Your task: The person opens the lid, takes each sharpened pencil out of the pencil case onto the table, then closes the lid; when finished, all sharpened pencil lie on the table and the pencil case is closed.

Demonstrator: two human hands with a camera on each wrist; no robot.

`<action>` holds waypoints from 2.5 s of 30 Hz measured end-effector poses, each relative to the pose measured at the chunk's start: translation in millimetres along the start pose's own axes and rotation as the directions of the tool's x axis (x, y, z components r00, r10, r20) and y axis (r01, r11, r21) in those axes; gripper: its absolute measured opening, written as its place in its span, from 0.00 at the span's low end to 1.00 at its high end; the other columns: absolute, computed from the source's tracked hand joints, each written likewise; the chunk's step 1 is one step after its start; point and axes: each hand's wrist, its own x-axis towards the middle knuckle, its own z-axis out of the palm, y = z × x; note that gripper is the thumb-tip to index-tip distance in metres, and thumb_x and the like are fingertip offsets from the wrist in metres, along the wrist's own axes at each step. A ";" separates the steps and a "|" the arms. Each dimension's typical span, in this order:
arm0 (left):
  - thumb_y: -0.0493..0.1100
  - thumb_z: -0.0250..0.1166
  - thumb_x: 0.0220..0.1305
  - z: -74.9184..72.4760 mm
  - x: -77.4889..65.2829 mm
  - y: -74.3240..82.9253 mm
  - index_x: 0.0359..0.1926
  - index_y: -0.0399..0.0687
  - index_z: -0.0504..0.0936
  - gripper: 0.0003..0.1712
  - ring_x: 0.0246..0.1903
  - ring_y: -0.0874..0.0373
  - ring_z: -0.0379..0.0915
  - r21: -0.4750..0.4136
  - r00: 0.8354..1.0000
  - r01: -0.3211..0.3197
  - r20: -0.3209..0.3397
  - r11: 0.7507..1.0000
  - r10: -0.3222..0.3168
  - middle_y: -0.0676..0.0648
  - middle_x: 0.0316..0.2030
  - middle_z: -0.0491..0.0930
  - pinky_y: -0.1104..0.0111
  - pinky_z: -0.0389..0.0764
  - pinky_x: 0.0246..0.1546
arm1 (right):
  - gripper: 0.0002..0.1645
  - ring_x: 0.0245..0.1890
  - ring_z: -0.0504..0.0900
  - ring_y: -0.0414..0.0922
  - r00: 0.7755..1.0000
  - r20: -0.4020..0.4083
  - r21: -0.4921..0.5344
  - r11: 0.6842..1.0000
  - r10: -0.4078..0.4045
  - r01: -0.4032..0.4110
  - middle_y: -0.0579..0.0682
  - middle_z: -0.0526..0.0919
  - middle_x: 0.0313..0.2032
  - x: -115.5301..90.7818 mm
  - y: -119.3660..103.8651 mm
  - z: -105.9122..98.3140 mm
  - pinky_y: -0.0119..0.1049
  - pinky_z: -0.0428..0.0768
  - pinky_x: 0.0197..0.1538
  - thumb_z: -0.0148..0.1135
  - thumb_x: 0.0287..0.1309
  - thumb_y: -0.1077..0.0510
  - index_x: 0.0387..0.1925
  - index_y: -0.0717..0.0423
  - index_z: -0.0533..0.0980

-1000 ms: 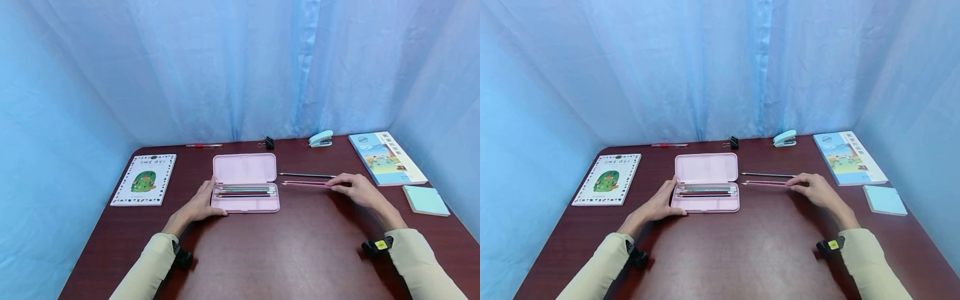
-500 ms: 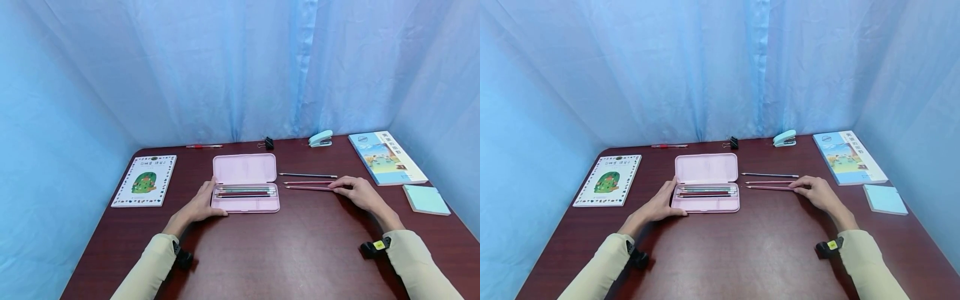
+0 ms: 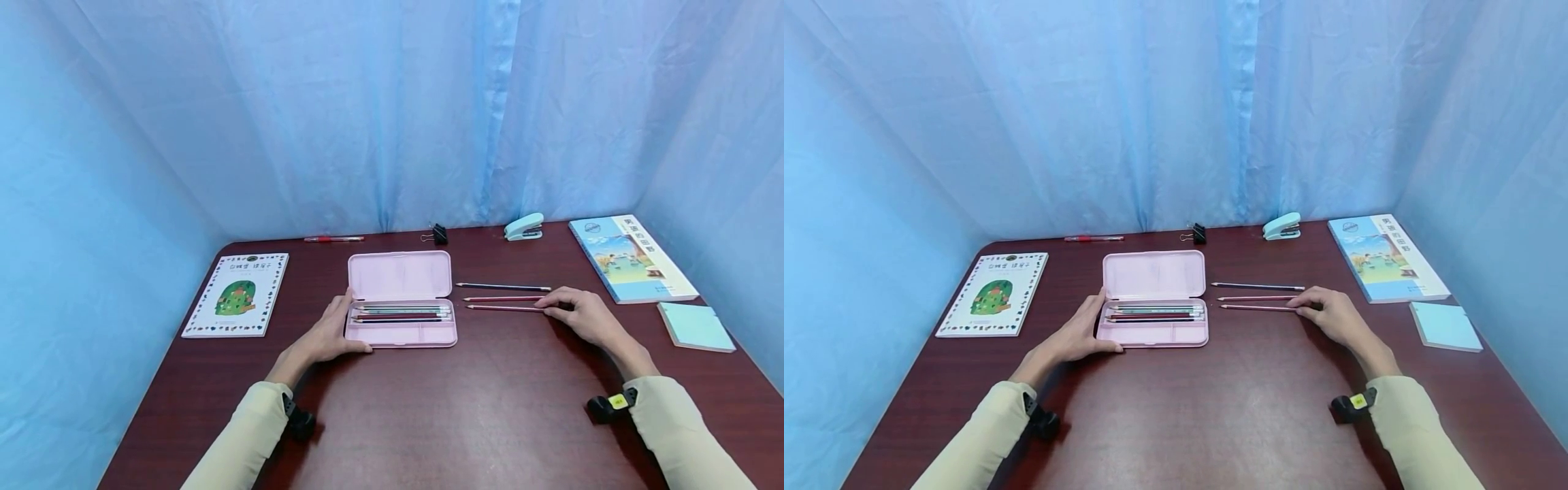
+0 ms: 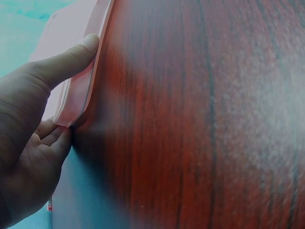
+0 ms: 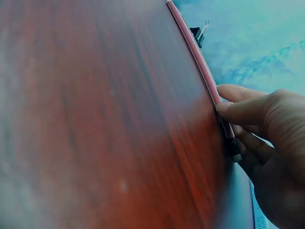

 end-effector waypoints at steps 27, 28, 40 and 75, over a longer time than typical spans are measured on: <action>0.63 0.73 0.38 -1.0 -0.4 1.1 0.72 0.47 0.37 0.71 0.63 0.52 0.50 -0.005 1.000 0.010 0.003 1.000 -0.010 0.44 0.64 0.54 0.57 0.57 0.62 | 0.16 0.42 0.77 0.43 0.926 0.155 0.270 0.916 -0.345 0.297 0.50 0.81 0.42 60.1 -147.4 85.8 0.42 0.75 0.46 0.62 0.53 0.66 0.45 0.57 0.78; 0.63 0.73 0.38 -1.1 -0.5 1.3 0.72 0.47 0.37 0.71 0.63 0.52 0.50 -0.004 1.000 0.009 0.002 1.000 -0.009 0.44 0.64 0.54 0.57 0.57 0.62 | 0.16 0.43 0.76 0.43 0.920 0.168 0.247 0.919 -0.354 0.309 0.49 0.80 0.42 60.2 -150.4 88.0 0.41 0.75 0.47 0.62 0.53 0.66 0.46 0.58 0.78; 0.64 0.73 0.38 -3.0 -0.9 2.5 0.72 0.49 0.37 0.71 0.61 0.53 0.51 -0.001 0.999 0.031 0.009 1.000 -0.031 0.44 0.64 0.53 0.57 0.57 0.62 | 0.15 0.46 0.78 0.46 0.910 0.248 0.017 0.941 -0.333 0.339 0.53 0.81 0.43 68.2 -169.1 94.5 0.42 0.73 0.51 0.59 0.56 0.64 0.46 0.61 0.78; 0.61 0.74 0.39 -1.1 -1.2 1.6 0.72 0.45 0.38 0.70 0.63 0.52 0.50 -0.016 1.000 -0.022 -0.005 1.000 0.022 0.43 0.63 0.55 0.56 0.57 0.61 | 0.09 0.38 0.76 0.38 0.972 0.077 0.172 0.963 -0.222 0.207 0.41 0.82 0.37 37.9 -92.9 17.9 0.36 0.73 0.41 0.61 0.57 0.60 0.39 0.46 0.82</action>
